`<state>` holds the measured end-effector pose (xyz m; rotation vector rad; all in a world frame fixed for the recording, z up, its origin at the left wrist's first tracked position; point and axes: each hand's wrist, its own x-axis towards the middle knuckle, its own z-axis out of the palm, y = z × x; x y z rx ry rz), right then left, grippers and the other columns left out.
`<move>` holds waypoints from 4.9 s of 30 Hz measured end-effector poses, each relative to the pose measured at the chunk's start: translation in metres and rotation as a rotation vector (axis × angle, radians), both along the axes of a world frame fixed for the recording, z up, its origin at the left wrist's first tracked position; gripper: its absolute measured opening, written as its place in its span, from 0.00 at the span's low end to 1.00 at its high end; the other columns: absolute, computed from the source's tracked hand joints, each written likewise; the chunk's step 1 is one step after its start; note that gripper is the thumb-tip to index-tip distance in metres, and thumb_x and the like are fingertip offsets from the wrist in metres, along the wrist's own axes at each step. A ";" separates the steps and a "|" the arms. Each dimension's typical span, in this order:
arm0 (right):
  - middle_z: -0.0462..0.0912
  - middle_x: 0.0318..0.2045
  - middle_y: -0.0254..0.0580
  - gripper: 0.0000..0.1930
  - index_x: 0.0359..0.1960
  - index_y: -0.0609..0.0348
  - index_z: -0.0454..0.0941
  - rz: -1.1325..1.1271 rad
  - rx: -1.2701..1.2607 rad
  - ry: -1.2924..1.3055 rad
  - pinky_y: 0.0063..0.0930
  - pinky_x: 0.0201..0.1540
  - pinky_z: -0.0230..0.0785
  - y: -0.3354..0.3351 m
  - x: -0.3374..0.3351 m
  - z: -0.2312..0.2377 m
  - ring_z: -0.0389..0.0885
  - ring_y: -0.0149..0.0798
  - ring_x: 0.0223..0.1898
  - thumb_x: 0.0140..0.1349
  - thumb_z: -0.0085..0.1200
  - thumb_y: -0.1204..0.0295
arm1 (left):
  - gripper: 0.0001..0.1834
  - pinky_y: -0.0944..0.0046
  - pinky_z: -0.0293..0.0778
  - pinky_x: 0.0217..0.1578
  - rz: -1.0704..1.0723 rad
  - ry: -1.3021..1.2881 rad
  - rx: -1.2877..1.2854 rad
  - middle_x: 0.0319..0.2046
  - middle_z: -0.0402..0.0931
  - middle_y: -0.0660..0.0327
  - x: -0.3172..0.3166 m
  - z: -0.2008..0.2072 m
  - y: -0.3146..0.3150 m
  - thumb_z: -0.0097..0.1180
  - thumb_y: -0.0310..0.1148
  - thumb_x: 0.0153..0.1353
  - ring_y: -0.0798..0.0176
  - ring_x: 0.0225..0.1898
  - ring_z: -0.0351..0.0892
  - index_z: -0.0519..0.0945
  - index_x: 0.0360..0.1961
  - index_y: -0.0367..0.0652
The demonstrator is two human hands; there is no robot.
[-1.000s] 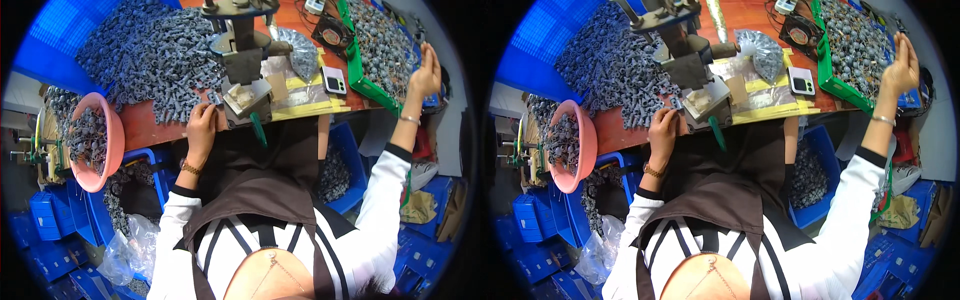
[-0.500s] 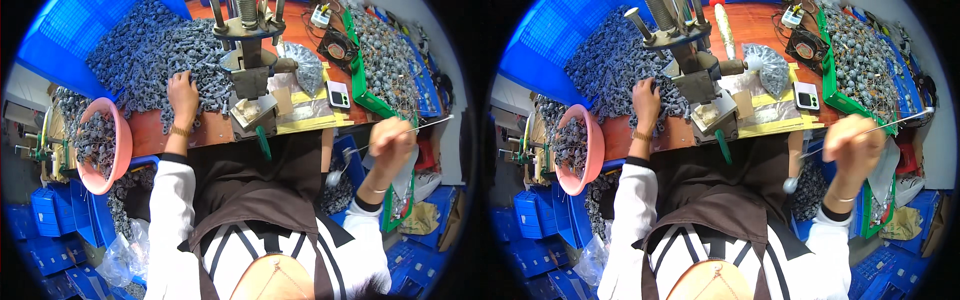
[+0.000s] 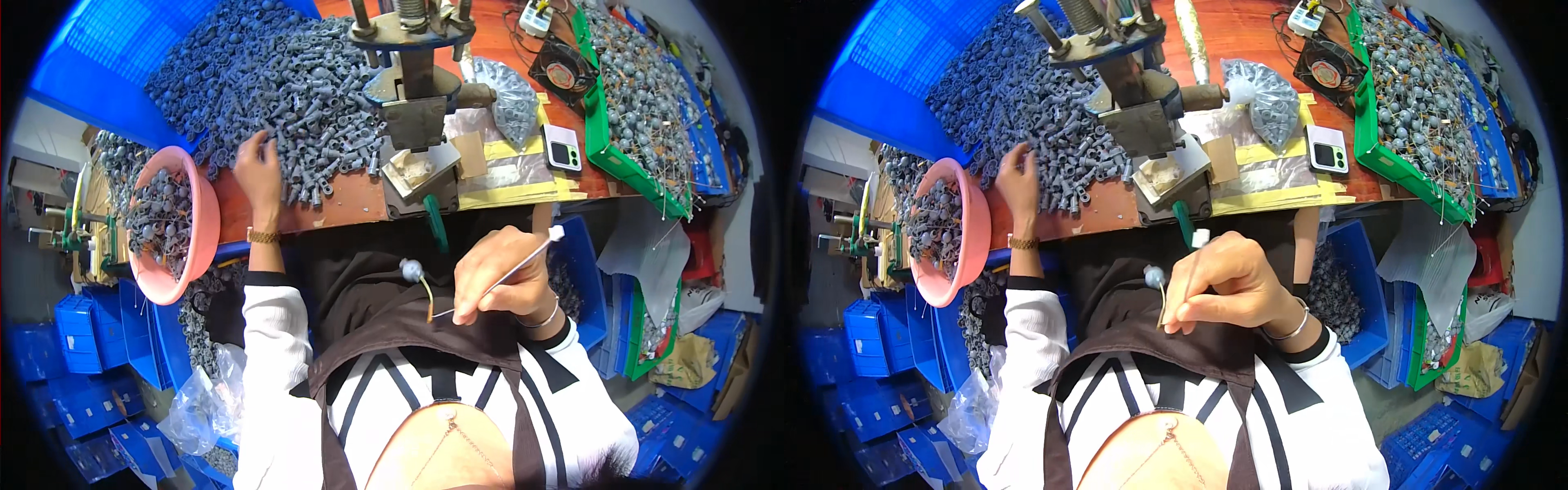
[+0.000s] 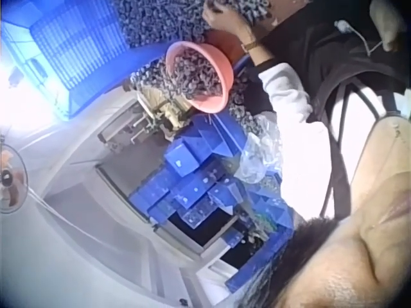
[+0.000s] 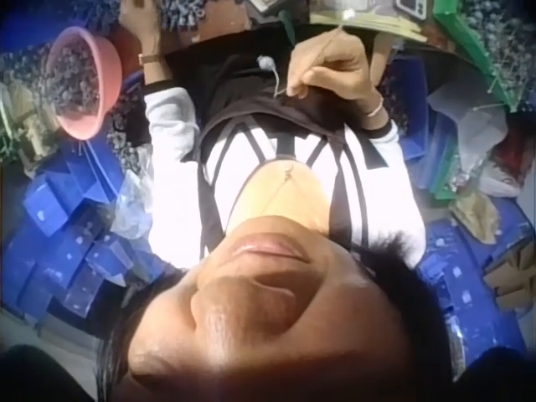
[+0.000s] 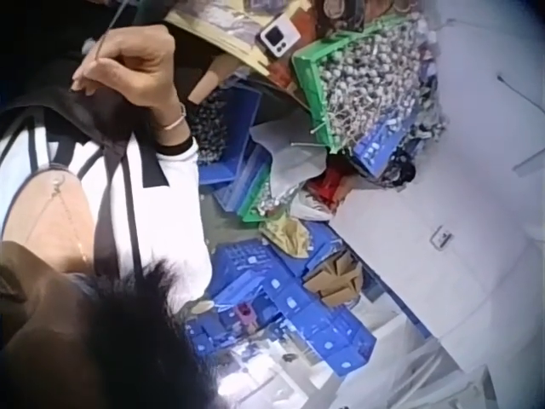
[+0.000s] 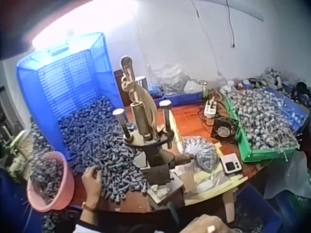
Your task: Assembling small components using a manual press machine on a factory floor.
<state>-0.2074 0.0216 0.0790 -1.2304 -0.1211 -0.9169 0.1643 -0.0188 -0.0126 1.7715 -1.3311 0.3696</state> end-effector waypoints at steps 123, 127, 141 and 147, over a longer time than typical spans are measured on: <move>0.75 0.28 0.29 0.06 0.41 0.57 0.68 -0.369 0.212 0.378 0.12 0.26 0.61 -0.025 0.060 -0.087 0.69 0.18 0.24 0.67 0.49 0.70 | 0.15 0.57 0.69 0.48 -0.527 0.115 0.156 0.40 0.78 0.55 -0.170 0.042 0.077 0.66 0.28 0.50 0.53 0.43 0.76 0.81 0.41 0.39; 0.76 0.29 0.30 0.08 0.44 0.57 0.66 -0.353 0.332 0.427 0.12 0.26 0.62 -0.030 0.055 -0.087 0.72 0.19 0.26 0.67 0.49 0.71 | 0.13 0.67 0.73 0.27 -0.609 0.302 0.171 0.33 0.77 0.58 -0.175 0.032 0.062 0.65 0.24 0.50 0.60 0.28 0.77 0.80 0.39 0.38; 0.80 0.19 0.41 0.08 0.27 0.56 0.73 -1.108 -0.514 1.131 0.39 0.24 0.69 -0.049 0.062 -0.094 0.79 0.48 0.22 0.54 0.59 0.69 | 0.10 0.62 0.66 0.25 -0.440 0.276 0.212 0.24 0.71 0.58 -0.174 0.002 0.019 0.64 0.27 0.50 0.59 0.23 0.71 0.82 0.36 0.43; 0.80 0.20 0.44 0.10 0.29 0.58 0.78 -0.932 -0.433 1.068 0.32 0.26 0.70 -0.058 0.036 -0.076 0.78 0.41 0.20 0.56 0.59 0.65 | 0.12 0.63 0.65 0.24 -0.639 0.241 0.298 0.21 0.68 0.59 -0.155 0.014 0.011 0.65 0.21 0.45 0.60 0.23 0.69 0.84 0.34 0.44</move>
